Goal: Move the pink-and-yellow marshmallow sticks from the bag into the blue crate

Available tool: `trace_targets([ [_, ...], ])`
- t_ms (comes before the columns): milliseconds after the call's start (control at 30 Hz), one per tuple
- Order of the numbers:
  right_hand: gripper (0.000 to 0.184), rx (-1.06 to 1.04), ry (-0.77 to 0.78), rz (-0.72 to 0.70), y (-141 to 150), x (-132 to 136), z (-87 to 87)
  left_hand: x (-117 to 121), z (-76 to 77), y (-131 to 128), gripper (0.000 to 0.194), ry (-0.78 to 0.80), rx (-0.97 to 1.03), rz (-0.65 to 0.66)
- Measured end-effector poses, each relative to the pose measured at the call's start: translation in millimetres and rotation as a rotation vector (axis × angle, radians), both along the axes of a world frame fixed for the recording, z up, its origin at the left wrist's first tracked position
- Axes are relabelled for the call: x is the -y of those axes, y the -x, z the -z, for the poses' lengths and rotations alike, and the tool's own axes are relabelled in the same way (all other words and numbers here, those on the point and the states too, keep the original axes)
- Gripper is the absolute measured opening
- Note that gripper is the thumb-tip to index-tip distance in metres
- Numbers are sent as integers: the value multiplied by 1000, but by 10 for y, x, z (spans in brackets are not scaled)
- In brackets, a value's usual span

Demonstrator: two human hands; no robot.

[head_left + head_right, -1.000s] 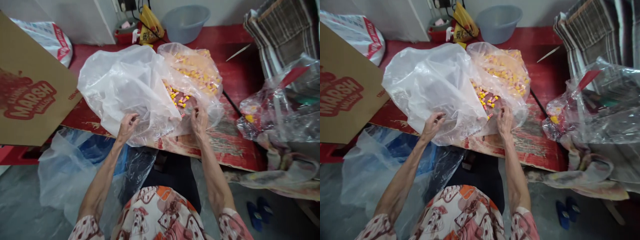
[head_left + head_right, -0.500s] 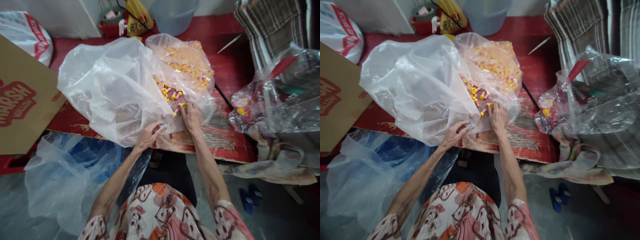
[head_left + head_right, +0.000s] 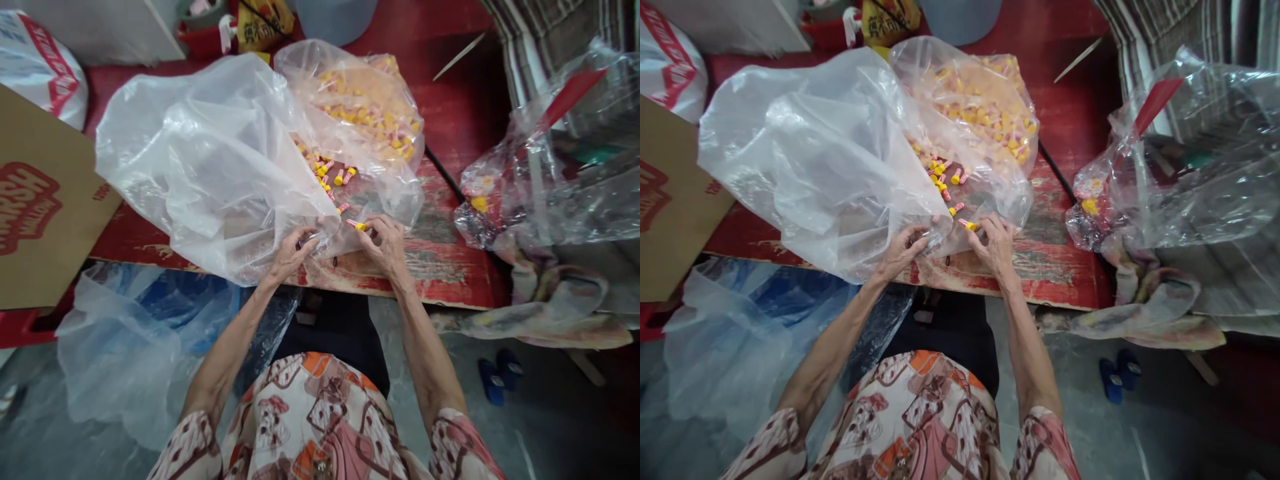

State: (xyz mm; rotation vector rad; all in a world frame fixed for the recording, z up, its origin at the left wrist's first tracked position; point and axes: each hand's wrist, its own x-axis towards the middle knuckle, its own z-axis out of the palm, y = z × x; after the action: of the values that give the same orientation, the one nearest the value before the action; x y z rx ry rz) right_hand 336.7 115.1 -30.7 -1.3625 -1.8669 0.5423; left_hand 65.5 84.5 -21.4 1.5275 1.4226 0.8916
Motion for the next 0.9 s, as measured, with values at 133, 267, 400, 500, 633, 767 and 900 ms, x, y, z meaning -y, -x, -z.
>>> trace_targets([
  [133, 27, -247, 139, -172, 72, 218, -136, 67, -84, -117, 48, 56, 115, 125],
  [267, 28, -215, 198, -255, 285, 312, -149, 124, -108, -153, 51, 62, 166, 147],
  [400, 24, 103, 147, -240, 438, 309, -98, 131, -164, 17, 49, -12, -51, 78],
  [500, 29, 179, 158, -209, 380, 285, -68, 136, -305, 88, 34, -93, -353, 129],
  [633, 41, 66, 181, 89, 182, 58, -82, 105, -513, -104, 19, -115, -684, 266],
  [767, 41, 28, 179, 96, 227, -388, -133, -66, -585, -363, 14, -20, -909, 373],
  [900, 44, 120, 186, -185, 459, -674, -127, -260, -613, -334, 13, 22, -899, 456],
])
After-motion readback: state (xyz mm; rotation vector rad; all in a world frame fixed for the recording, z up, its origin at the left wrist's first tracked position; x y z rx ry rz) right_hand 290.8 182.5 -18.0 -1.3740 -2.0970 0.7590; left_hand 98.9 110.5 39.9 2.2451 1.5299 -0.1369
